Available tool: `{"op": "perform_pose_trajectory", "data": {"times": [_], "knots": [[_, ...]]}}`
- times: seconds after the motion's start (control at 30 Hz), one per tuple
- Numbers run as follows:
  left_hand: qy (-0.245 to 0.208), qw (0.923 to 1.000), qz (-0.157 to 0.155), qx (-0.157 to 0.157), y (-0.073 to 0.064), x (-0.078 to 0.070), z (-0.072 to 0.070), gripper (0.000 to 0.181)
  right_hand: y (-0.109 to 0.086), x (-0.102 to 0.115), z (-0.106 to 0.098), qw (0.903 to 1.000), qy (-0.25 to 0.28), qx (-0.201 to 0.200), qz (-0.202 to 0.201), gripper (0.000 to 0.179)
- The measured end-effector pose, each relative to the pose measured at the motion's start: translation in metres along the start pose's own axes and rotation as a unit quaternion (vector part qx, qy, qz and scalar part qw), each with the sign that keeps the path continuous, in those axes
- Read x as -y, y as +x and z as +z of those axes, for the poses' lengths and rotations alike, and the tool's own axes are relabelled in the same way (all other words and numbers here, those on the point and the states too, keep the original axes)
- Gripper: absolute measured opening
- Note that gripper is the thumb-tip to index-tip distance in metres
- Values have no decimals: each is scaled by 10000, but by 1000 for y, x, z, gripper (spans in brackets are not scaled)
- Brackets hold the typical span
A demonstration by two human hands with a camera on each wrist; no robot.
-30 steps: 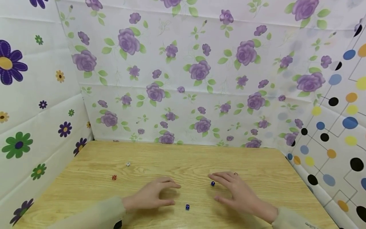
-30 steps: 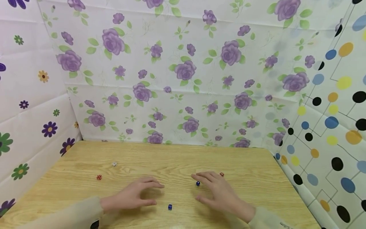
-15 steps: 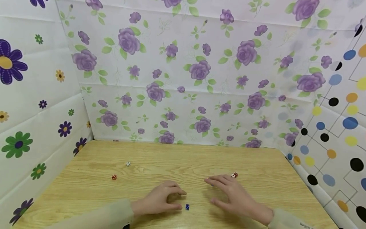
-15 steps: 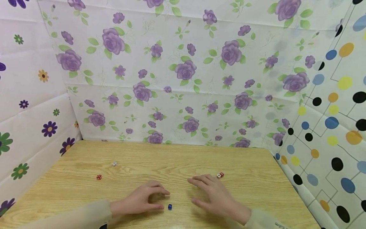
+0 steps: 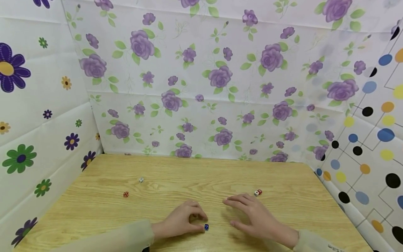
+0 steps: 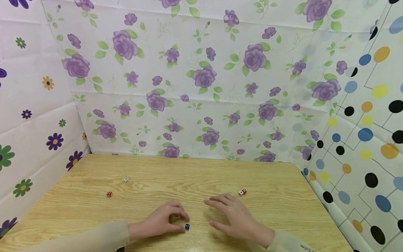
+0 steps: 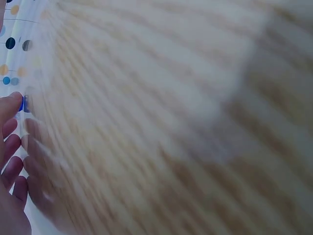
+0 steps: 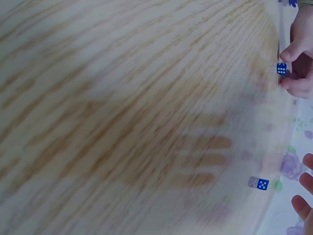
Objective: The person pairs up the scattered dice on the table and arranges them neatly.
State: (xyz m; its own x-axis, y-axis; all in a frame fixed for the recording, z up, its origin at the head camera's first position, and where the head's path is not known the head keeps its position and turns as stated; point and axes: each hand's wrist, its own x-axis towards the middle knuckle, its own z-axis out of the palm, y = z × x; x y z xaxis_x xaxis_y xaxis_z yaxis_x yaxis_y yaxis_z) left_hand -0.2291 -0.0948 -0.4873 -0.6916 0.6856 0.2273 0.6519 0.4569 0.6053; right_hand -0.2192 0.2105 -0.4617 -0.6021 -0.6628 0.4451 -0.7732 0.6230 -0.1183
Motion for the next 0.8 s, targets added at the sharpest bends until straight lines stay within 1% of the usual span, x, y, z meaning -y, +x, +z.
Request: {"op": "perform_pose_trajectory", "data": {"times": [0.17, 0.3, 0.53, 0.8], "knots": [[-134, 9999, -106, -1, 1, -4, 2, 16, 2, 2, -1, 10000, -43, 36, -55, 62], [-221, 9996, -190, -62, 0, -5, 5, 11, 2, 3, 0, 9999, -22, 77, -63, 58], [-157, 9993, -262, -220, -2, -6, 9, 9, 3, 4, 5, 9999, 75, 85, -6, 53], [-272, 9985, -406, -233, -4, -6, 7, 8, 4, 7, 9, 9998, 210, 21, 26, 49]]}}
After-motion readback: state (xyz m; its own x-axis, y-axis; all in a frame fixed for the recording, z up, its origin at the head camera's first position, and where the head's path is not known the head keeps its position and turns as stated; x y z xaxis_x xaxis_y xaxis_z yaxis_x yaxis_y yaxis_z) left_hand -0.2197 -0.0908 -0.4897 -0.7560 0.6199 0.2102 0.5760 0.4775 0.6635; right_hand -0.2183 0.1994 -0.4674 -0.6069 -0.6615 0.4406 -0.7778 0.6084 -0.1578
